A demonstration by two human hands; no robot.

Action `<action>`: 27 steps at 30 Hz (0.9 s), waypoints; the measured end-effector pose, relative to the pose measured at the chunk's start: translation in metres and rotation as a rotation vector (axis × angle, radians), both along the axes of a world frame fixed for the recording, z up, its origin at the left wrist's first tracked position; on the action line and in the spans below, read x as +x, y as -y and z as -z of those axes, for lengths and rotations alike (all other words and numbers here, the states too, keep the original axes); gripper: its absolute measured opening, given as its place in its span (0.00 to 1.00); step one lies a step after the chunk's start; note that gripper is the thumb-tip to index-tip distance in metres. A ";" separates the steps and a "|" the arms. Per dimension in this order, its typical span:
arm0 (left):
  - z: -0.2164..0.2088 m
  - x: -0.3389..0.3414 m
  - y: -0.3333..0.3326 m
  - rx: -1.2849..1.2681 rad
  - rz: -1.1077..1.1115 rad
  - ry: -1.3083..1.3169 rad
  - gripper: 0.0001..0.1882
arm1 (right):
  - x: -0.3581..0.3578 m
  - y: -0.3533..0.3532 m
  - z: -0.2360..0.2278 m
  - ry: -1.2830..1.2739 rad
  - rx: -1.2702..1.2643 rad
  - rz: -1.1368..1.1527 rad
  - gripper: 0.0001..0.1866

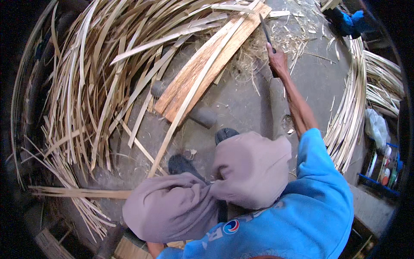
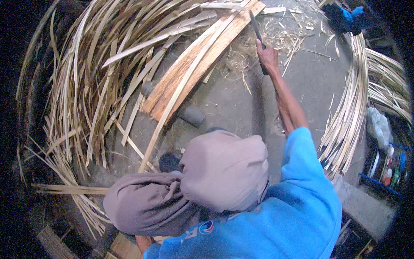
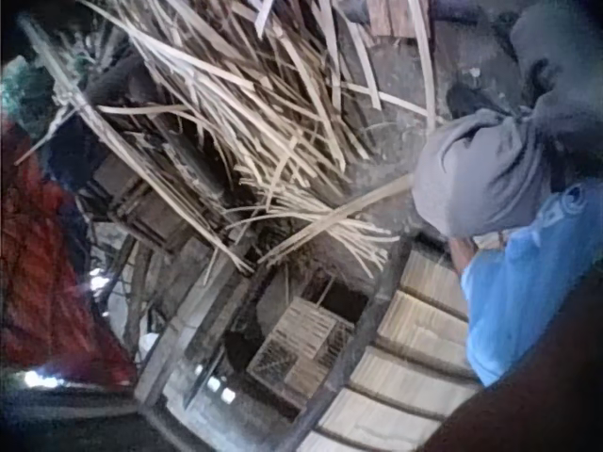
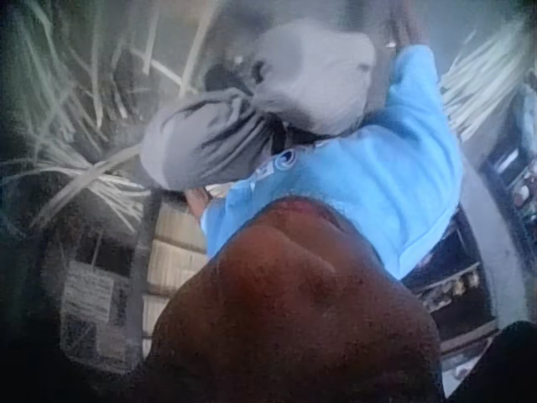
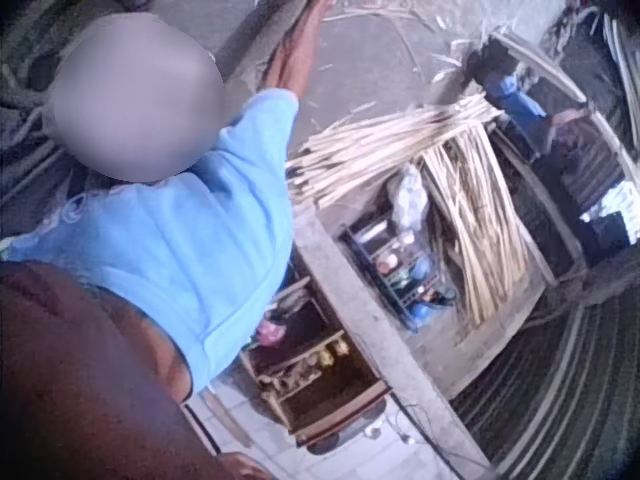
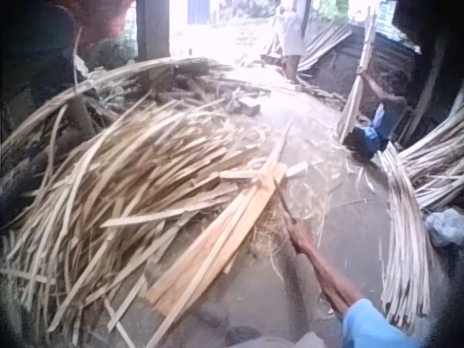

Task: The person splits bamboo strips into thinner pieces using a knife and a wooden block. They repeatedly position the bamboo, strike it with the knife, and separate the resulting strips.

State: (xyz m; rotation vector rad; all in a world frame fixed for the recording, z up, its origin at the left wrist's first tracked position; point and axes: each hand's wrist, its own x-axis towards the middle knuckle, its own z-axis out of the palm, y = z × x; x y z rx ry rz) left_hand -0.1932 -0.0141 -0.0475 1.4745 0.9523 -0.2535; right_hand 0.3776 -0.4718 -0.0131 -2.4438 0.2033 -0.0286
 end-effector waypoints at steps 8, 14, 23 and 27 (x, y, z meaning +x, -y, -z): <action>-0.072 0.194 -0.001 0.166 0.569 0.041 0.25 | -0.153 -0.077 -0.008 -0.076 -0.024 -0.430 0.31; -0.182 0.303 -0.046 0.645 0.786 0.221 0.24 | -0.243 -0.093 -0.015 -0.460 0.314 -0.643 0.25; -0.081 0.537 0.152 1.072 1.003 0.193 0.32 | -0.272 -0.122 -0.030 -0.617 0.559 -0.968 0.20; -0.015 0.537 0.222 1.323 0.558 0.363 0.20 | -0.271 -0.110 -0.016 -0.607 0.558 -0.806 0.20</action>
